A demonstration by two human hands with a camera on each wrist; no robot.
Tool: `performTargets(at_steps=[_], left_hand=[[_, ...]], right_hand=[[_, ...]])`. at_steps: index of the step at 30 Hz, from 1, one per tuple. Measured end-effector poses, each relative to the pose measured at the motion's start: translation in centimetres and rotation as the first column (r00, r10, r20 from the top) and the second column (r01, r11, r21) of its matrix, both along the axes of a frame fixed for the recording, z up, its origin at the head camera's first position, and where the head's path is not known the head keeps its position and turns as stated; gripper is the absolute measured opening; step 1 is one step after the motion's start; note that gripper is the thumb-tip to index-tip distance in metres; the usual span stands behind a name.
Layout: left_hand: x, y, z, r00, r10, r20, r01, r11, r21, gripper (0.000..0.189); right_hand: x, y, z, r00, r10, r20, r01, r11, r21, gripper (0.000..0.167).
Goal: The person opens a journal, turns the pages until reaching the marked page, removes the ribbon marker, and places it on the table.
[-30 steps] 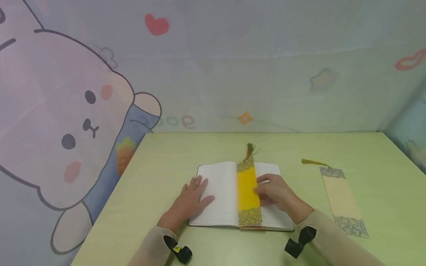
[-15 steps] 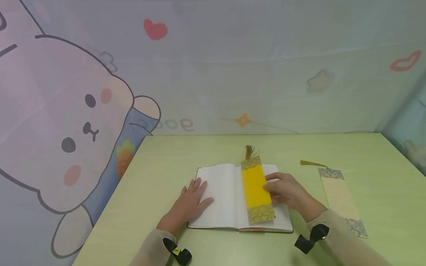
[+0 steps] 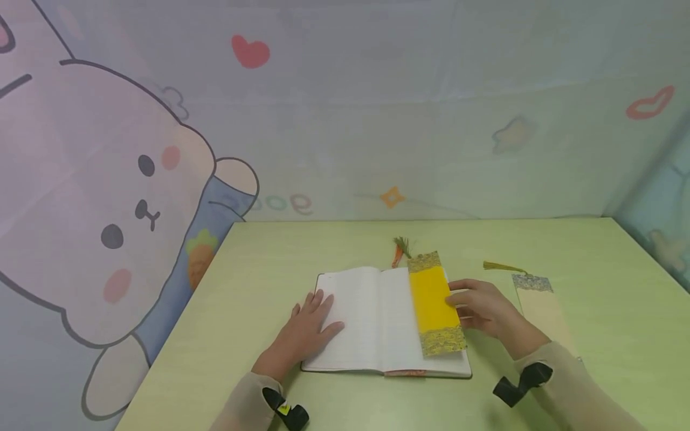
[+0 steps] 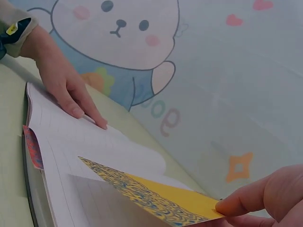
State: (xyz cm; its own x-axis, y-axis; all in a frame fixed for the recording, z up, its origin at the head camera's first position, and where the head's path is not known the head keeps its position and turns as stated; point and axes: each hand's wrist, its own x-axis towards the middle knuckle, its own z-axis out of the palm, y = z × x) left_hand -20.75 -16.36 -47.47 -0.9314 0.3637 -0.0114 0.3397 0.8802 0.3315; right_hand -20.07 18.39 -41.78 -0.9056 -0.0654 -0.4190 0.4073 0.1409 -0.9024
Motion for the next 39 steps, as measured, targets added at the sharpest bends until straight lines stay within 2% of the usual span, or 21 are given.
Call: performTargets(at_steps=[10, 18, 39], left_hand=[[-0.2, -0.3, 0.1, 1.000, 0.005, 0.005, -0.005, 1.000, 0.005, 0.070], [-0.1, -0.4, 0.2, 1.000, 0.007, -0.001, -0.007, 1.000, 0.008, 0.069], [-0.3, -0.3, 0.2, 1.000, -0.009, -0.009, 0.009, 1.000, 0.008, 0.070]], right_hand=[[-0.3, 1.3, -0.4, 0.999, -0.038, -0.009, 0.038, 0.999, -0.032, 0.059], [-0.1, 2.6, -0.8, 0.999, -0.045, -0.018, 0.045, 0.999, -0.002, 0.061], [2.1, 7.5, -1.5, 0.991, -0.133, 0.000, 0.133, 0.991, -0.016, 0.067]])
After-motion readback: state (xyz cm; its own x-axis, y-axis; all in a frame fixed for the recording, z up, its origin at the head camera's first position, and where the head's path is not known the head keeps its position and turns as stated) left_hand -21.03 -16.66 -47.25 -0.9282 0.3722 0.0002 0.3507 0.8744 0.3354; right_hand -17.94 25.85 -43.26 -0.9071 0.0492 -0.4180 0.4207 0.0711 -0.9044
